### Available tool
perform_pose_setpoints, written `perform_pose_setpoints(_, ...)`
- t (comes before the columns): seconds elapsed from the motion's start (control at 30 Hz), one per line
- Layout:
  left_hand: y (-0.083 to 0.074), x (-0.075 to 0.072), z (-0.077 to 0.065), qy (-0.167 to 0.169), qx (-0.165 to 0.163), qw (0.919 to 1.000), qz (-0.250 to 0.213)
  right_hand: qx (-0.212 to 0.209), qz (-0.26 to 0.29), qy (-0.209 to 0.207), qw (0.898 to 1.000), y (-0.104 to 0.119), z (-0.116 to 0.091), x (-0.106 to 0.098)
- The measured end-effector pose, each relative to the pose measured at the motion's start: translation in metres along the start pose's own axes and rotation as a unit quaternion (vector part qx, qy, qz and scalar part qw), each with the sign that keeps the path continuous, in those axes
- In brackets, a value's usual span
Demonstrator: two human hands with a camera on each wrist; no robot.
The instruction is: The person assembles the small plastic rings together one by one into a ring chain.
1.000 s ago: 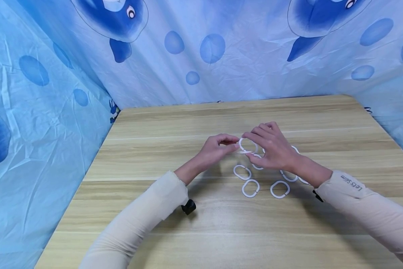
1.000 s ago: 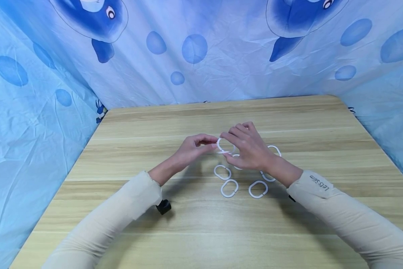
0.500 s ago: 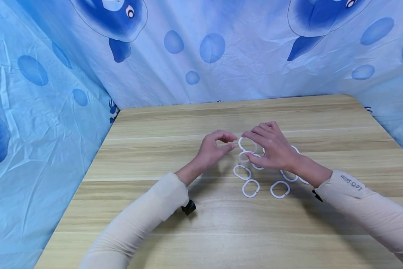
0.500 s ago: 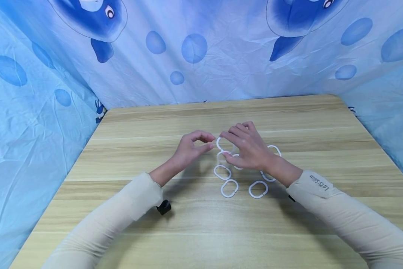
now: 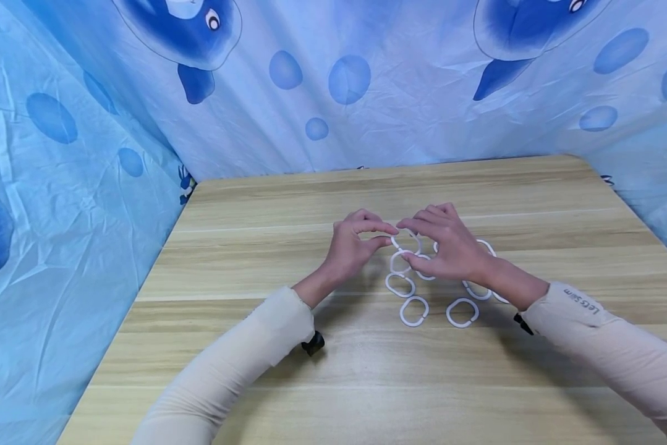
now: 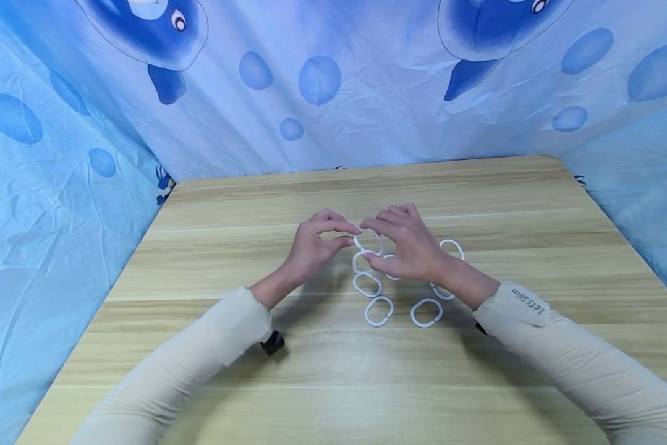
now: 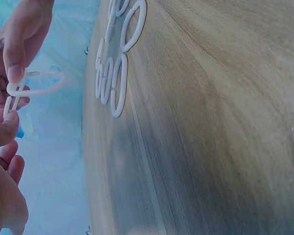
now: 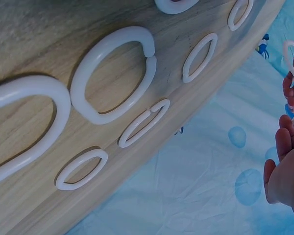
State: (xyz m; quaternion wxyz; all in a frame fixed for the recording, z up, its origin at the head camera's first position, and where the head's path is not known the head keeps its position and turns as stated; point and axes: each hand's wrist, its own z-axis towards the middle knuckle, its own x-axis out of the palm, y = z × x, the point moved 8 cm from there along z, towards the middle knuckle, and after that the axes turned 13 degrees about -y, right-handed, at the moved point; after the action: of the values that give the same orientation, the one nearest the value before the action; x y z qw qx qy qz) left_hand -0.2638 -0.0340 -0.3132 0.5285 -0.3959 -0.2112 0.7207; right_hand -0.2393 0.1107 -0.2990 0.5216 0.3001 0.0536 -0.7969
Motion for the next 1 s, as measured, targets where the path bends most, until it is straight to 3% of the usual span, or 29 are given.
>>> perform_pose_setpoints(0.13, 0.000, 0.000, 0.000, -0.002, -0.002, 1.0000, -0.005, 0.043, 0.042, 0.020, 0.998, -0.003, -0.002, 0.002)
perform_pose_setpoints(0.27, 0.000, 0.000, 0.001, -0.004, -0.018, 0.9993, -0.033, 0.116, 0.085, 0.052, 0.988, -0.009, -0.006, 0.003)
perform_pose_setpoints(0.37, 0.002, 0.001, 0.001, -0.003, -0.054, 0.9974, -0.049, 0.169, 0.105, 0.074, 0.977, -0.014, -0.009, 0.002)
perform_pose_setpoints(0.5, 0.008, 0.000, -0.001, -0.007, -0.104, 0.9936, -0.045, 0.208, 0.121, 0.075, 0.968, -0.022, -0.010, -0.008)
perform_pose_setpoints(0.57, 0.010, -0.003, -0.001, -0.014, -0.112, 0.9928, -0.038, 0.221, 0.116, 0.068, 0.966, -0.028, -0.010, -0.015)
perform_pose_setpoints(0.8, 0.011, -0.016, 0.002, -0.038, -0.097, 0.9945, -0.011, 0.260, 0.061, 0.061, 0.962, -0.052, -0.021, -0.041)
perform_pose_setpoints(1.0, 0.016, -0.022, 0.001, -0.039, -0.131, 0.9906, -0.008, 0.264, 0.035, 0.065, 0.962, -0.065, -0.030, -0.053)
